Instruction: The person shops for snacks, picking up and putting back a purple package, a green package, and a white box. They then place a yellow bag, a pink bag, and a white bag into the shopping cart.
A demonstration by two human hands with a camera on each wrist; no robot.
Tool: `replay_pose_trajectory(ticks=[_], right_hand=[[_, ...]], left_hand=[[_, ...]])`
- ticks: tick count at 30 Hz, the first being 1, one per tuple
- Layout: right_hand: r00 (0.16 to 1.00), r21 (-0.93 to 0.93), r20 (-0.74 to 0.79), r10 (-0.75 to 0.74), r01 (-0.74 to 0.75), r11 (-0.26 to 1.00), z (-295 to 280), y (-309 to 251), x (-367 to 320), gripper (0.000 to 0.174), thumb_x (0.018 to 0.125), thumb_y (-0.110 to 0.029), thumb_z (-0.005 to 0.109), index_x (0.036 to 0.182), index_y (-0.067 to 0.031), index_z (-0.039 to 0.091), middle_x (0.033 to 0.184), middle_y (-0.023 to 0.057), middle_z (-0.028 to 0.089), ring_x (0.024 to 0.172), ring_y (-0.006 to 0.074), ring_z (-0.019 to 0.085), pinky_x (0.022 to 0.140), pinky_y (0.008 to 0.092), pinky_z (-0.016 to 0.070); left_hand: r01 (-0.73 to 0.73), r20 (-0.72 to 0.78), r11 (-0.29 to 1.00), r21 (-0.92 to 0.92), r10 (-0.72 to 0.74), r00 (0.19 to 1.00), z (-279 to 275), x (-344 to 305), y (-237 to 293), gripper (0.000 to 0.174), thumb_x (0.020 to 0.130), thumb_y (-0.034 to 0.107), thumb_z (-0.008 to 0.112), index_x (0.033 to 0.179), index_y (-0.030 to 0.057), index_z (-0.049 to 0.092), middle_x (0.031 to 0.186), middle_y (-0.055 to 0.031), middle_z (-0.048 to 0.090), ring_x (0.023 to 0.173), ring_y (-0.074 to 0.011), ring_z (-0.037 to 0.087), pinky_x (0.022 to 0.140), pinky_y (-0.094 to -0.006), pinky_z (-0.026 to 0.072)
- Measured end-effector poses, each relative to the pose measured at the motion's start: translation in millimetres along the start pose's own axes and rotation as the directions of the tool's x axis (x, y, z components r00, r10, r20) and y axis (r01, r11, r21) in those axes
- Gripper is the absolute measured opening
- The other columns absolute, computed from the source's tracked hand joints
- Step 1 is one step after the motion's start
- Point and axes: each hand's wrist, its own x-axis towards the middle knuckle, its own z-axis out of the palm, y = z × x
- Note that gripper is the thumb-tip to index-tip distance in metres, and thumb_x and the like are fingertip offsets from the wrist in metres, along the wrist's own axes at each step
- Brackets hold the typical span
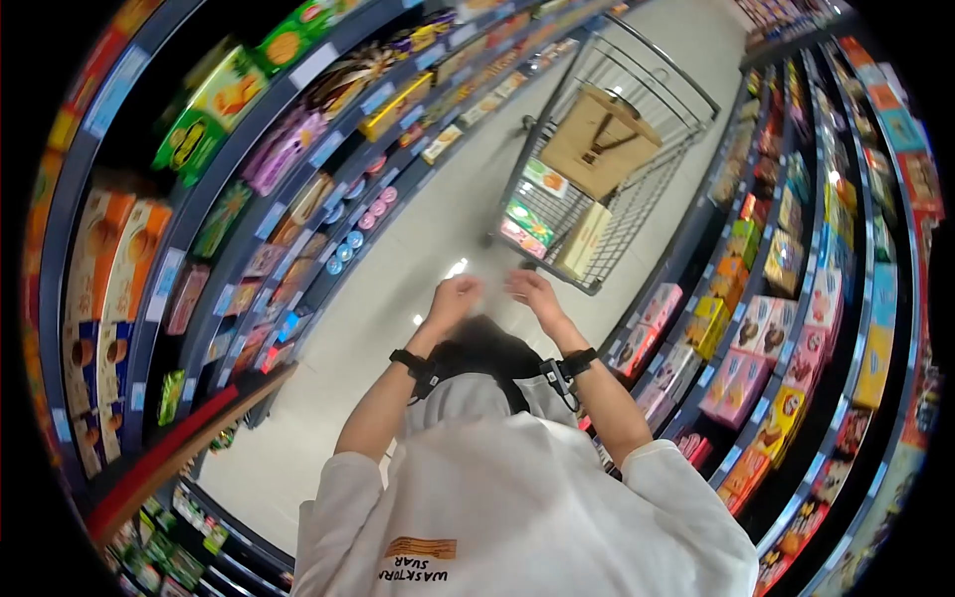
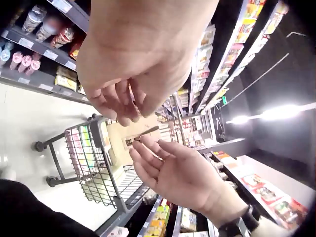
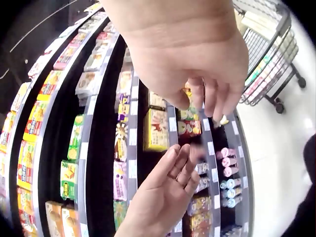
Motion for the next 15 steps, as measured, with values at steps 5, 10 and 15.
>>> replay_pose_trajectory(ticks=[5, 10, 15], right_hand=[[0.986, 0.065, -0.161, 0.048, -0.038, 0.997, -61.8, 10.9, -26.9, 0.031, 0.094, -0.017, 0.05, 0.121, -0.0032, 0.055, 0.111, 0.0085, 0.062, 0.102, 0.0191, 0.06, 0.091, 0.0326, 0.046], [0.983, 0.191, -0.171, 0.073, -0.04, 0.981, -120.6, 35.5, -32.8, 0.03, 0.094, -0.015, 0.049, 0.12, -0.0017, 0.055, 0.109, 0.0085, 0.063, 0.098, 0.0169, 0.061, 0.086, 0.0294, 0.0479], [0.99, 0.289, -0.106, 0.091, -0.057, 0.956, -183.2, 33.3, 1.8, 0.028, 0.093, -0.012, 0.049, 0.118, 0.0001, 0.055, 0.106, 0.0082, 0.062, 0.094, 0.0161, 0.061, 0.082, 0.0267, 0.0495]], left_hand=[[0.139, 0.116, 0.986, 0.095, -0.15, 0.982, 42.5, 24.5, 13.4, 0.02, 0.09, 0.017, 0.06, 0.096, -0.0013, 0.067, 0.087, -0.0076, 0.069, 0.08, -0.0136, 0.064, 0.073, -0.0278, 0.0493], [0.133, 0.14, 0.976, 0.17, -0.157, 0.978, 99.2, 54.3, 6.1, 0.02, 0.089, 0.017, 0.059, 0.095, -0.0004, 0.067, 0.085, -0.0078, 0.069, 0.079, -0.0142, 0.064, 0.073, -0.0291, 0.0494], [0.107, 0.08, 0.902, 0.418, -0.154, 0.985, 153.7, 99.4, -23.3, 0.015, 0.088, 0.01, 0.059, 0.098, 0.0007, 0.066, 0.086, -0.0059, 0.068, 0.079, -0.0135, 0.063, 0.074, -0.0265, 0.0495]])
